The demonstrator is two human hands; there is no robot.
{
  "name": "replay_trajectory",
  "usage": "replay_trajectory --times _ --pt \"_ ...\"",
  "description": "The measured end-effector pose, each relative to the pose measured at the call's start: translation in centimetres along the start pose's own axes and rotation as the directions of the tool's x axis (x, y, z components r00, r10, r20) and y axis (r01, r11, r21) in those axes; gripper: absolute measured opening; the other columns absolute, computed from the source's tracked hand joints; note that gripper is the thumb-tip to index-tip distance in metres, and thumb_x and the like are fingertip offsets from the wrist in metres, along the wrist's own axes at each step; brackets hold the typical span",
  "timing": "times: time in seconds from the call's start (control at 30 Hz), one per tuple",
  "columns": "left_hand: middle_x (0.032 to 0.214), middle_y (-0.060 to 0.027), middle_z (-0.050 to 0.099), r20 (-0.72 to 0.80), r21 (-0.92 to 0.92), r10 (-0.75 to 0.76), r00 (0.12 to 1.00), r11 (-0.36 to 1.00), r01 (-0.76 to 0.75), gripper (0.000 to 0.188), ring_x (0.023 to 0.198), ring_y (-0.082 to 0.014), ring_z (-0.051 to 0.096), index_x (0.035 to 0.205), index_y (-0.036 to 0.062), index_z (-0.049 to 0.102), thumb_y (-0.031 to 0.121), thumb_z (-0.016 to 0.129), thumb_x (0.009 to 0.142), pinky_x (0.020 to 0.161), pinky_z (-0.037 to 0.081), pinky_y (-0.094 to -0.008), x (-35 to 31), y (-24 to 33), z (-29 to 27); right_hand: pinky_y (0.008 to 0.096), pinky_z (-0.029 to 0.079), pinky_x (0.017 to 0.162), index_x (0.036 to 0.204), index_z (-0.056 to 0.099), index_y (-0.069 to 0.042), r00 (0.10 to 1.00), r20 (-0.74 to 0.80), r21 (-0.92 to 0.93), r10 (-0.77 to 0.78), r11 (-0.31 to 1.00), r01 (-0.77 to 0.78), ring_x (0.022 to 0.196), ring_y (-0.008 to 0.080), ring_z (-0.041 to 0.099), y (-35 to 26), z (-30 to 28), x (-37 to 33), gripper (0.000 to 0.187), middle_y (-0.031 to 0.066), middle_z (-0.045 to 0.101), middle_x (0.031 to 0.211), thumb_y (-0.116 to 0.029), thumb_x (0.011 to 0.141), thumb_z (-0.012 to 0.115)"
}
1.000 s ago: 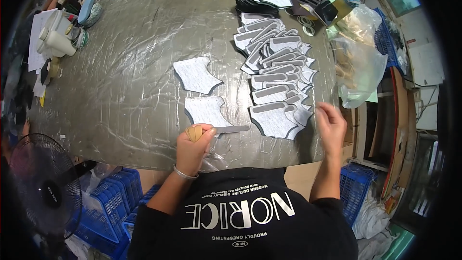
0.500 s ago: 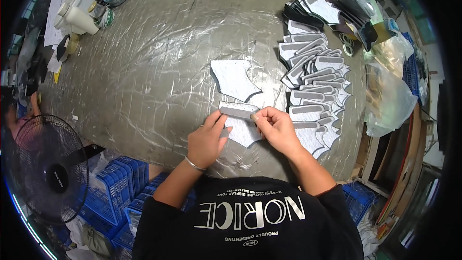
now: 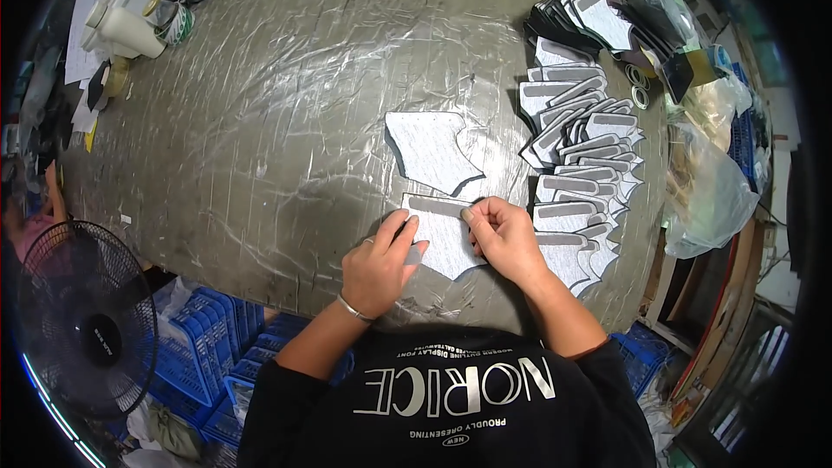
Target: The recorder is applying small strips of tape to the edges of leather shoe upper components.
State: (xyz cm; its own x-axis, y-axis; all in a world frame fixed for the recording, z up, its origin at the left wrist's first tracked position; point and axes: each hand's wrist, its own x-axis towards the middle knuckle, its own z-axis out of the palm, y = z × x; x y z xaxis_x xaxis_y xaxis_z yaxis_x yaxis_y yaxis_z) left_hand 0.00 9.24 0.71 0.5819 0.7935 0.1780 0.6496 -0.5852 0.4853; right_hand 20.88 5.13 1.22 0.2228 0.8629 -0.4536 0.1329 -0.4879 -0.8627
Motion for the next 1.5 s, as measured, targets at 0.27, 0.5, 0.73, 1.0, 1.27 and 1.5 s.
replay_trajectory --times 0.27,0.5,0.73,1.0,1.27,1.5 --pt "0.13 -0.0041 0.06 0.039 0.023 0.015 0.999 1.0 -0.016 0.036 0.062 -0.0191 0.064 0.107 0.0059 0.067 0.02 0.076 0.075 0.058 0.052 -0.028 0.3 0.1 -0.1 0.0246 0.043 0.046 0.085 0.063 0.004 1.0 -0.015 -0.031 0.009 0.999 -0.009 0.05 0.0074 0.055 0.0 0.0 0.2 0.022 0.0035 0.06 0.06 -0.017 0.092 0.063" --pt "0.129 -0.002 0.061 0.023 0.037 0.059 0.998 0.998 -0.06 0.035 0.059 -0.0186 0.063 0.107 0.0069 0.067 0.02 0.075 0.076 0.056 0.051 -0.0275 0.2 -0.3 0.2 0.0209 0.044 0.047 0.087 0.062 0.003 0.999 -0.002 -0.07 0.047 0.996 -0.047 0.053 0.0048 0.053 0.3 0.1 0.4 0.021 0.0006 0.059 0.064 -0.018 0.093 0.063" --pt "0.127 -0.0018 0.061 0.047 0.094 0.051 0.998 0.994 -0.056 0.032 0.057 -0.0182 0.061 0.107 0.0079 0.065 0.018 0.072 0.077 0.055 0.051 -0.0281 0.4 0.2 0.1 0.027 0.046 0.047 0.078 0.064 0.002 0.977 -0.129 -0.388 -0.169 0.915 0.107 0.048 0.0131 0.056 -0.4 0.7 0.4 0.023 0.007 0.059 0.058 -0.018 0.087 0.069" --pt "0.126 -0.002 0.062 0.011 0.109 0.074 0.997 0.991 -0.074 0.03 0.058 -0.0199 0.063 0.107 0.0079 0.064 0.018 0.07 0.079 0.055 0.051 -0.0297 0.2 0.4 0.1 0.0412 0.051 0.059 0.078 0.064 -0.001 0.935 -0.178 -0.766 -0.307 0.64 0.064 0.067 0.0337 0.065 -2.6 0.2 -0.5 0.034 0.0175 0.064 0.07 -0.033 0.079 0.076" --pt "0.119 -0.0042 0.061 -0.265 -0.202 0.084 0.96 0.969 -0.141 0.027 0.066 -0.0193 0.062 0.112 0.0061 0.061 0.022 0.063 0.089 0.059 0.05 -0.0309 -1.6 -3.1 1.3 0.0324 0.053 0.071 0.097 0.066 0.001 0.953 -0.188 -0.328 -0.236 0.93 0.166 0.074 0.0198 0.068 -1.6 -4.6 -4.6 0.02 0.014 0.07 0.081 -0.013 0.083 0.069" --pt "0.099 -0.0077 0.062 0.354 -0.933 -0.385 0.853 -0.085 0.349 0.039 0.068 -0.0097 0.051 0.132 -0.0075 0.044 0.015 0.042 0.101 0.056 0.043 -0.0236 -2.8 -1.3 -1.2 0.053 0.022 0.113 0.141 0.039 -0.002 0.798 0.18 -0.754 -0.575 0.441 0.487 0.14 0.0369 0.029 -3.9 -2.0 -3.8 0.066 0.0213 0.033 0.15 -0.032 0.088 0.064"
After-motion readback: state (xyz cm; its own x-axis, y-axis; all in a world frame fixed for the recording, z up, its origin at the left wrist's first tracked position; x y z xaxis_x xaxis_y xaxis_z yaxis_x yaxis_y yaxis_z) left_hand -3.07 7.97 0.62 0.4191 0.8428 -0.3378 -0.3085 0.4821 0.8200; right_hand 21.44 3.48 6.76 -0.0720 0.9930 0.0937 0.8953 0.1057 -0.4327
